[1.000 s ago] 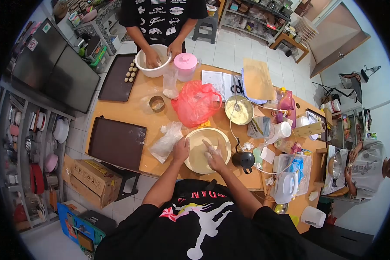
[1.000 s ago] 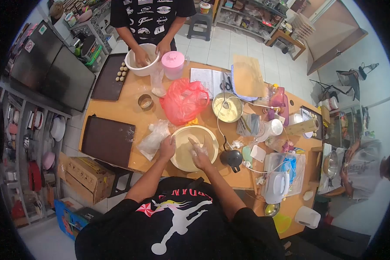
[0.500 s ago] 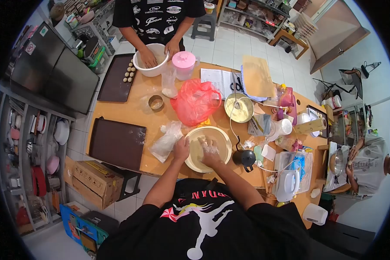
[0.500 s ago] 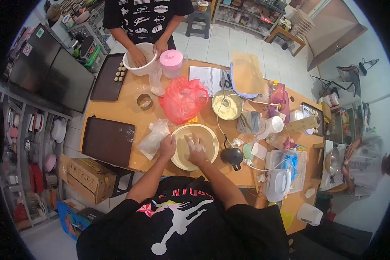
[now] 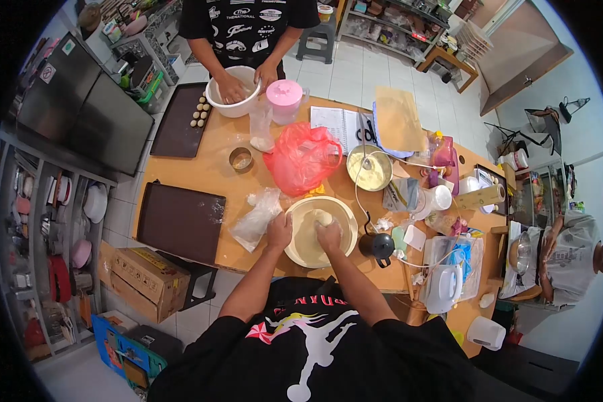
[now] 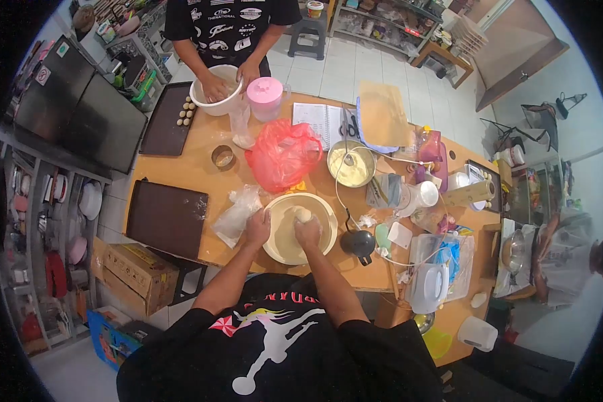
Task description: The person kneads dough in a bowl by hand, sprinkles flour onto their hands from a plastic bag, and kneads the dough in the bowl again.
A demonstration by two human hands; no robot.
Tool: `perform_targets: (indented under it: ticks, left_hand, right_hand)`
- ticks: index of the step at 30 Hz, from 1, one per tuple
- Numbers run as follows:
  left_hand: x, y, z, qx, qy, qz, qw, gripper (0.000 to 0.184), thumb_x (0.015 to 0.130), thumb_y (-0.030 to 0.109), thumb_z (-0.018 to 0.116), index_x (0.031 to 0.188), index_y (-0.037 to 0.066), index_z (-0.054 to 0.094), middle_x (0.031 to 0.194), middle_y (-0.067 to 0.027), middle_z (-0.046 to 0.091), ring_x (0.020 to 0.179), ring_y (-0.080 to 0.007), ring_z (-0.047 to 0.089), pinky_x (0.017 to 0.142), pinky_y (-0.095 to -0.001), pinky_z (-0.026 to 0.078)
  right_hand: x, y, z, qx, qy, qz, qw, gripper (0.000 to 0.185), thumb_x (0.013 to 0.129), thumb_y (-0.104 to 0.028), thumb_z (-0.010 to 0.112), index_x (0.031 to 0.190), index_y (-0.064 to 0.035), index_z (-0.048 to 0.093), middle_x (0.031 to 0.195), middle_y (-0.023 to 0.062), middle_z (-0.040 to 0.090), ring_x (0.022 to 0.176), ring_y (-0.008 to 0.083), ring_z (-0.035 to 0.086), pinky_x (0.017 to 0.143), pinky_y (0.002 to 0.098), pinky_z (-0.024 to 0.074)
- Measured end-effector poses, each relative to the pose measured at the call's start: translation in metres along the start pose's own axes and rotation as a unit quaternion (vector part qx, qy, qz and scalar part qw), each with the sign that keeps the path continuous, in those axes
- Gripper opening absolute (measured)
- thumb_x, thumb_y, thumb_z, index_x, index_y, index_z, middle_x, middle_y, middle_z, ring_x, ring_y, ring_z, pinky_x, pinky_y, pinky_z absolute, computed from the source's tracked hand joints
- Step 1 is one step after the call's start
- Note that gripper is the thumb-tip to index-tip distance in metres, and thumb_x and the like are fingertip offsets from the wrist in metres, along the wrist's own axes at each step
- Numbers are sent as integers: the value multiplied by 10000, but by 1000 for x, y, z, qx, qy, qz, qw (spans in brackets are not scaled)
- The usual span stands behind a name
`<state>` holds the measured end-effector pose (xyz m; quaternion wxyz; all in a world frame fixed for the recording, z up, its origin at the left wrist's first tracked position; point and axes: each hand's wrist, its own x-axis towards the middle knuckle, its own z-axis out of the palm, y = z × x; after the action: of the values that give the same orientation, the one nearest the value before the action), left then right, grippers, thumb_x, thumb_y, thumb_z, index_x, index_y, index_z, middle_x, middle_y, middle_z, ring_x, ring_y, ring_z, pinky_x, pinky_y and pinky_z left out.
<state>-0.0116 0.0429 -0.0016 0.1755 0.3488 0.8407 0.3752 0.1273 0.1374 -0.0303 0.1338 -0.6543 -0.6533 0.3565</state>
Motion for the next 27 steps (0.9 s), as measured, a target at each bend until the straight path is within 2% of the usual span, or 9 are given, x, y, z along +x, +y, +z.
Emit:
perform_targets:
  ticks: [2, 4, 7, 13, 16, 19, 22, 26, 27]
  left_hand:
    - [-1, 5, -7, 7, -20, -13, 1000, 314, 949, 296, 486, 864, 5, 566, 805, -261, 599, 816, -471, 569, 704, -550, 426]
    - [0, 8, -12, 3, -37, -23, 999, 324, 947, 305, 486, 845, 5, 551, 797, -259, 592, 809, -473, 563, 701, -552, 424]
    - [2, 3, -8, 0, -39, -8, 999, 329, 950, 302, 483, 821, 3, 530, 785, -260, 580, 797, -474, 555, 692, -554, 416]
    - [2, -7, -1, 5, -5, 49, 999, 309, 955, 267, 484, 800, 4, 529, 733, -264, 584, 735, -475, 569, 648, -552, 427]
    - [3, -10, 3, -3, 5, 57, 998, 308, 957, 265, 477, 807, 1, 531, 734, -266, 583, 740, -476, 567, 650, -552, 427]
    - [2, -9, 3, -10, 0, 43, 999, 309, 959, 267, 473, 813, 2, 534, 742, -265, 583, 750, -477, 564, 667, -550, 426]
    - [0, -10, 8, -14, 17, 31, 999, 310, 960, 275, 466, 825, 6, 538, 759, -264, 587, 769, -473, 563, 689, -551, 423]
    - [0, -11, 8, -5, 8, 24, 1000, 318, 961, 286, 464, 832, 5, 537, 768, -265, 588, 779, -470, 563, 699, -554, 420]
    - [1, -11, 8, -2, 4, 22, 1000, 320, 962, 287, 463, 832, 4, 538, 767, -266, 588, 778, -470, 563, 699, -555, 420]
  right_hand:
    - [6, 7, 6, 46, 4, 48, 998, 439, 725, -261, 726, 1062, -2, 616, 1035, 221, 646, 986, 371, 620, 862, 452, 483]
    - [-1, -29, -20, 91, -26, 95, 991, 422, 722, -254, 718, 1048, -2, 627, 1045, 218, 647, 998, 361, 622, 867, 451, 482]
    - [-2, -45, -23, -6, -30, 48, 998, 401, 739, -253, 685, 1090, -64, 633, 1012, 185, 666, 974, 361, 633, 861, 457, 492]
    - [15, -39, -23, -117, -163, -208, 957, 371, 735, -213, 669, 1078, -81, 616, 990, 184, 663, 964, 365, 630, 844, 462, 496]
    - [15, -48, -24, -202, -250, -235, 917, 351, 762, -214, 624, 1079, -66, 604, 1099, 195, 627, 1016, 367, 602, 862, 475, 479]
    - [2, -60, -35, -238, -279, -331, 869, 394, 769, -198, 620, 1150, -110, 568, 1127, 164, 602, 1045, 353, 590, 887, 479, 466]
    - [-10, -65, -36, -323, -317, -355, 818, 436, 772, -196, 628, 1197, -158, 539, 1147, 137, 568, 1066, 347, 570, 913, 480, 450]
    - [-33, -58, -56, -345, -322, -401, 785, 459, 764, -183, 653, 1212, -235, 570, 1182, 108, 522, 1158, 343, 482, 924, 517, 433]
    - [-35, -55, -61, -326, -333, -398, 790, 479, 779, -288, 648, 1246, -238, 552, 1216, 119, 509, 1161, 379, 461, 947, 542, 400]
